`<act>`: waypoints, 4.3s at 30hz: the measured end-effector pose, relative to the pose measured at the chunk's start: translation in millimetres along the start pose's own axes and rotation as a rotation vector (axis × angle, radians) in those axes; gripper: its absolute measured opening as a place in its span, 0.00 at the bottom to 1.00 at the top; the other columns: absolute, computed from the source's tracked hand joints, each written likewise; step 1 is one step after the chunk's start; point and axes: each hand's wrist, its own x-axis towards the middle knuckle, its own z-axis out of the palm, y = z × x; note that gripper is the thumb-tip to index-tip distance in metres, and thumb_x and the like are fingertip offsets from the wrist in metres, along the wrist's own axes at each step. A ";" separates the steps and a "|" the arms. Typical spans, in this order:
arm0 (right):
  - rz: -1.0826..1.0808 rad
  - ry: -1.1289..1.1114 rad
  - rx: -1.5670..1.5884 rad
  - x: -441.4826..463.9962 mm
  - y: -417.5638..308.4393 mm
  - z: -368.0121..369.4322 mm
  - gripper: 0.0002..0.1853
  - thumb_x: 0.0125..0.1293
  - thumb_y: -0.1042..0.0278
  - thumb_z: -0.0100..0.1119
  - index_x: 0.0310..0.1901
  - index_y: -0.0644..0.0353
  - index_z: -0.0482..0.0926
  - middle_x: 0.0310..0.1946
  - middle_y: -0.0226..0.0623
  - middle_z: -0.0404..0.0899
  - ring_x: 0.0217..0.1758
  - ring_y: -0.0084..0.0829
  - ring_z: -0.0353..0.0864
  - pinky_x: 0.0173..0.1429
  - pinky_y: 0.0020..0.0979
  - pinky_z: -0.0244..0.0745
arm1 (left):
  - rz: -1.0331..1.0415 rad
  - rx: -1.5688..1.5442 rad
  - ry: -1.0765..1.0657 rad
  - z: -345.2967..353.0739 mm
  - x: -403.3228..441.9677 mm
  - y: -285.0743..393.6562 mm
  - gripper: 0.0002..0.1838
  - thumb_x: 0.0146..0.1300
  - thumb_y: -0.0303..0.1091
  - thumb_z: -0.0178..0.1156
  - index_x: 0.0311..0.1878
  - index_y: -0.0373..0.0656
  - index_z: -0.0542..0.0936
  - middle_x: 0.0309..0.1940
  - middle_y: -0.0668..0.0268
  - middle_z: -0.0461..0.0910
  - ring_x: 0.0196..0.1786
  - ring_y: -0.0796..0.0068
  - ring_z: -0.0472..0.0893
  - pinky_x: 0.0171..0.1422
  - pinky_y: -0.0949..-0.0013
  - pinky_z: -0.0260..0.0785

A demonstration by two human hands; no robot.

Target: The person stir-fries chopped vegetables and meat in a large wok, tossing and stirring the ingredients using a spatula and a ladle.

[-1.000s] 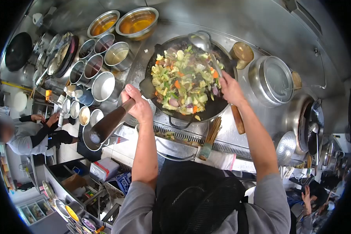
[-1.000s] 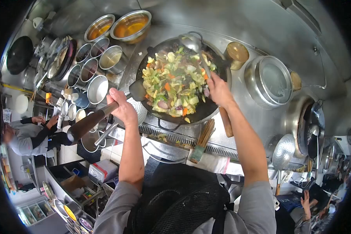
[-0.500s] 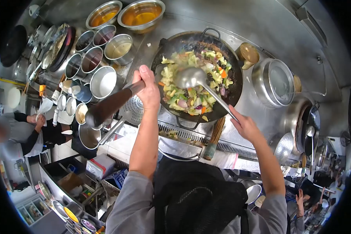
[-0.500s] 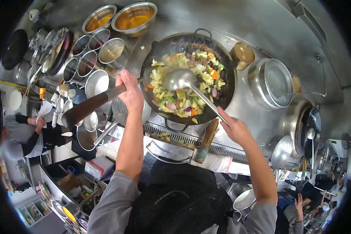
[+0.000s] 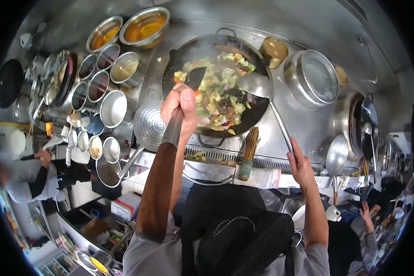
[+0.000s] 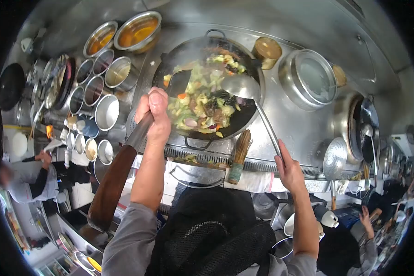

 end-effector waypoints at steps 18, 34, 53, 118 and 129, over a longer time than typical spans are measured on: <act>0.390 0.371 0.350 -154.2 128.5 25.2 0.28 0.82 0.65 0.55 0.79 0.59 0.67 0.27 0.43 0.77 0.29 0.23 0.70 0.36 0.29 0.71 | 0.579 -0.395 -0.967 225.7 -105.9 66.7 0.04 0.62 0.36 0.72 0.35 0.52 0.85 0.28 0.73 0.77 0.40 0.68 0.81 0.58 0.57 0.69; 0.275 0.378 0.914 -77.5 76.2 28.5 0.28 0.86 0.61 0.52 0.82 0.53 0.62 0.22 0.15 0.61 0.18 0.07 0.57 0.18 0.17 0.51 | 0.614 -0.013 -1.314 181.7 -342.0 -47.8 0.30 0.54 0.30 0.69 0.62 0.36 0.77 0.62 0.51 0.78 0.73 0.44 0.72 0.88 0.44 0.51; 0.386 -0.203 1.023 45.3 -195.2 137.4 0.26 0.87 0.49 0.47 0.76 0.54 0.68 0.21 0.25 0.63 0.14 0.16 0.59 0.15 0.22 0.57 | -0.909 1.312 -0.694 -345.1 -0.7 -308.0 0.43 0.53 0.42 0.80 0.73 0.52 0.73 0.71 0.45 0.71 0.71 0.33 0.74 0.72 0.46 0.75; 0.476 -0.881 1.167 81.2 -245.5 135.2 0.20 0.85 0.48 0.50 0.65 0.54 0.70 0.25 0.24 0.67 0.16 0.15 0.61 0.20 0.27 0.63 | -0.392 0.606 -0.462 -210.7 85.2 -123.7 0.12 0.61 0.37 0.76 0.43 0.40 0.90 0.38 0.59 0.91 0.40 0.64 0.90 0.48 0.62 0.81; 0.454 -0.915 1.440 19.8 -168.6 71.5 0.20 0.87 0.55 0.46 0.70 0.57 0.68 0.24 0.23 0.66 0.17 0.14 0.61 0.21 0.26 0.59 | 0.091 0.729 -0.365 -139.4 43.4 -78.3 0.05 0.63 0.26 0.69 0.41 0.46 0.86 0.39 0.62 0.84 0.48 0.56 0.82 0.52 0.51 0.72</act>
